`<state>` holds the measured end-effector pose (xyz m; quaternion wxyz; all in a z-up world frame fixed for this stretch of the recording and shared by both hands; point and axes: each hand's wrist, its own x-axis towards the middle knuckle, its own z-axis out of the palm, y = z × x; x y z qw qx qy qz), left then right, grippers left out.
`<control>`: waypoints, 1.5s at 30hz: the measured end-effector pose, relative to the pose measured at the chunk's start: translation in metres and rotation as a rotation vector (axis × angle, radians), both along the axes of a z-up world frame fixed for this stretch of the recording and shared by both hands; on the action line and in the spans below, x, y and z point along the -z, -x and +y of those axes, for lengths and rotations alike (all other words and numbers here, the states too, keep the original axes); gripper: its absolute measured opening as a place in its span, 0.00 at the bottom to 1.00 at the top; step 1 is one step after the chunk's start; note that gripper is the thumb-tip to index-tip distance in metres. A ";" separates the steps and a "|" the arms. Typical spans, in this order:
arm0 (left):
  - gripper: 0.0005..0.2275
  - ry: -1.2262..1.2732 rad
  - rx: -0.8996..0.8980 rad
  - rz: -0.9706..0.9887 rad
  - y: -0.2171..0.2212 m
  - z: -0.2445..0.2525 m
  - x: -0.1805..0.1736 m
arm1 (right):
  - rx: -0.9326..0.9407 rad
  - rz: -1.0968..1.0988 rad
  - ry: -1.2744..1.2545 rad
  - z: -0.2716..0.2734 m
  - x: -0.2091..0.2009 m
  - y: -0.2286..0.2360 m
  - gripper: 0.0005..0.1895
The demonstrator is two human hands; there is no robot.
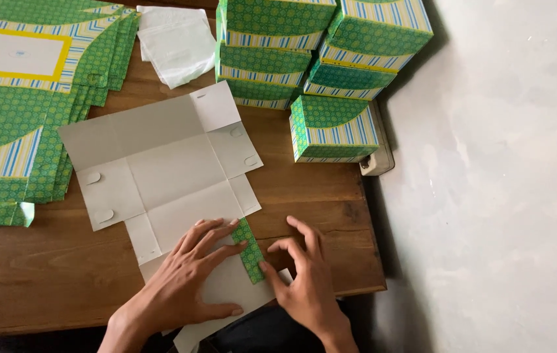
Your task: The person folds white paper sheets and places them into a small green and yellow patterned box, then closes the box. They then unfold a flat cardboard box blank and begin folding its flaps to form a box shape.
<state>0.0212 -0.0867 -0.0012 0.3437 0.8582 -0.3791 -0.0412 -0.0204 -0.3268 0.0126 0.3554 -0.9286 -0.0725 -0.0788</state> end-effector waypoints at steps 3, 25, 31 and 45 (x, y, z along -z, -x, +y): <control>0.40 0.018 -0.012 0.009 0.001 0.000 0.002 | -0.010 0.030 0.048 0.000 -0.004 -0.012 0.12; 0.35 0.011 -0.018 0.024 0.000 0.001 -0.001 | -0.084 0.071 0.205 0.006 0.009 -0.072 0.23; 0.36 0.018 -0.026 0.006 0.000 0.001 -0.004 | -0.066 0.177 0.136 -0.010 -0.006 -0.030 0.23; 0.37 0.007 -0.028 0.003 0.000 0.001 0.002 | 0.025 0.226 0.115 -0.017 -0.001 -0.017 0.24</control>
